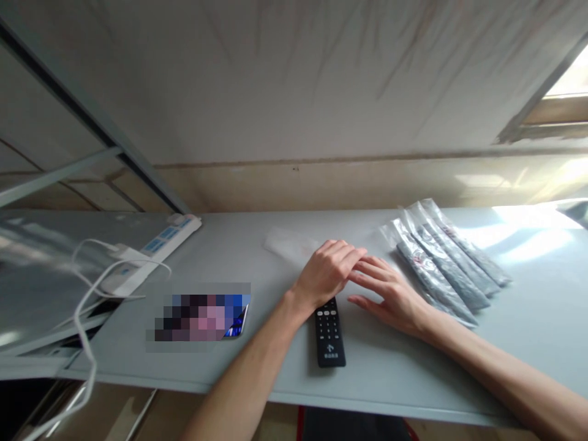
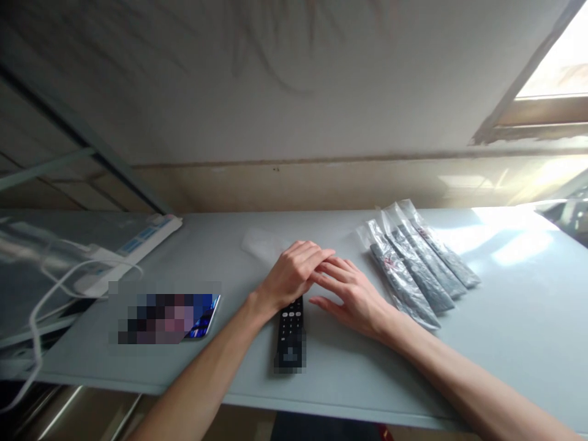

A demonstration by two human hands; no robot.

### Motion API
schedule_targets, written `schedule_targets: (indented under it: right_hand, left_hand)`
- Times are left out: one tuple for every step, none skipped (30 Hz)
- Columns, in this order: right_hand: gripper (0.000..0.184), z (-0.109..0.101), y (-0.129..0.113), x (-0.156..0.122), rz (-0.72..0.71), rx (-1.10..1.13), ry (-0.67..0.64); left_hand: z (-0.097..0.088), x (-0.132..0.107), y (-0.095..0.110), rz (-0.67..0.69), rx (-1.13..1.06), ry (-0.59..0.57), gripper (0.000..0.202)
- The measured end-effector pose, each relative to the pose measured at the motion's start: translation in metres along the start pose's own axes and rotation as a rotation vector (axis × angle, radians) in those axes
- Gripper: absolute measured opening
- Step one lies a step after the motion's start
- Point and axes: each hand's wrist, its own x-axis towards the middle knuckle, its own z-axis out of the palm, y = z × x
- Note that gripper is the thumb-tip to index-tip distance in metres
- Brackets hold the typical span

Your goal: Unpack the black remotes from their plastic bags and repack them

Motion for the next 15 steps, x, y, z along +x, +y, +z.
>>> schedule_targets:
  right_hand:
    - [0.027,-0.001,-0.001,0.001,0.024,-0.038,-0.001]
    - [0.026,-0.002,-0.001,0.001,0.050,-0.076,0.002]
    - [0.025,-0.002,-0.002,0.002,0.075,-0.108,0.006]
    - [0.025,-0.003,-0.002,0.002,0.091,-0.132,0.007]
    - [0.025,-0.004,-0.002,0.002,0.100,-0.147,0.002]
    - [0.027,-0.005,-0.001,0.003,0.101,-0.154,-0.007]
    - [0.030,-0.005,0.000,0.003,0.100,-0.156,-0.022]
    - [0.033,-0.006,0.001,0.003,0.097,-0.154,-0.043]
    - [0.037,-0.007,0.002,0.003,0.094,-0.151,-0.066]
    - [0.040,-0.008,0.003,0.003,0.090,-0.144,-0.092]
    - [0.042,-0.009,0.003,0.003,0.088,-0.137,-0.116]
    - [0.043,-0.009,0.003,0.004,0.089,-0.130,-0.134]
    - [0.043,-0.010,0.002,0.004,0.092,-0.120,-0.146]
    - [0.043,-0.010,0.002,0.004,0.100,-0.107,-0.153]
    - [0.043,-0.011,0.001,0.004,0.109,-0.089,-0.153]
  left_hand:
    - [-0.001,0.000,0.001,0.003,-0.007,0.001,0.028]
    - [-0.002,0.000,0.001,0.007,-0.014,0.000,0.030]
    - [-0.003,0.000,0.001,0.005,-0.024,0.004,0.031]
    - [-0.003,0.000,0.001,-0.002,-0.037,0.007,0.032]
    - [-0.003,0.000,0.000,-0.011,-0.051,0.006,0.033]
    - [-0.003,-0.001,-0.001,-0.023,-0.060,0.012,0.034]
    - [-0.003,-0.001,-0.003,-0.033,-0.064,0.015,0.035]
    - [-0.003,-0.002,-0.004,-0.043,-0.062,0.020,0.035]
    - [-0.003,-0.002,-0.005,-0.051,-0.054,0.025,0.036]
    - [-0.003,-0.002,-0.007,-0.057,-0.043,0.028,0.038]
    - [-0.002,-0.003,-0.008,-0.061,-0.032,0.026,0.039]
    - [-0.002,-0.003,-0.009,-0.063,-0.027,0.023,0.041]
    - [-0.001,-0.002,-0.009,-0.063,-0.026,0.020,0.042]
    - [0.000,-0.002,-0.009,-0.062,-0.031,0.016,0.044]
    - [0.000,-0.002,-0.009,-0.059,-0.043,0.012,0.045]
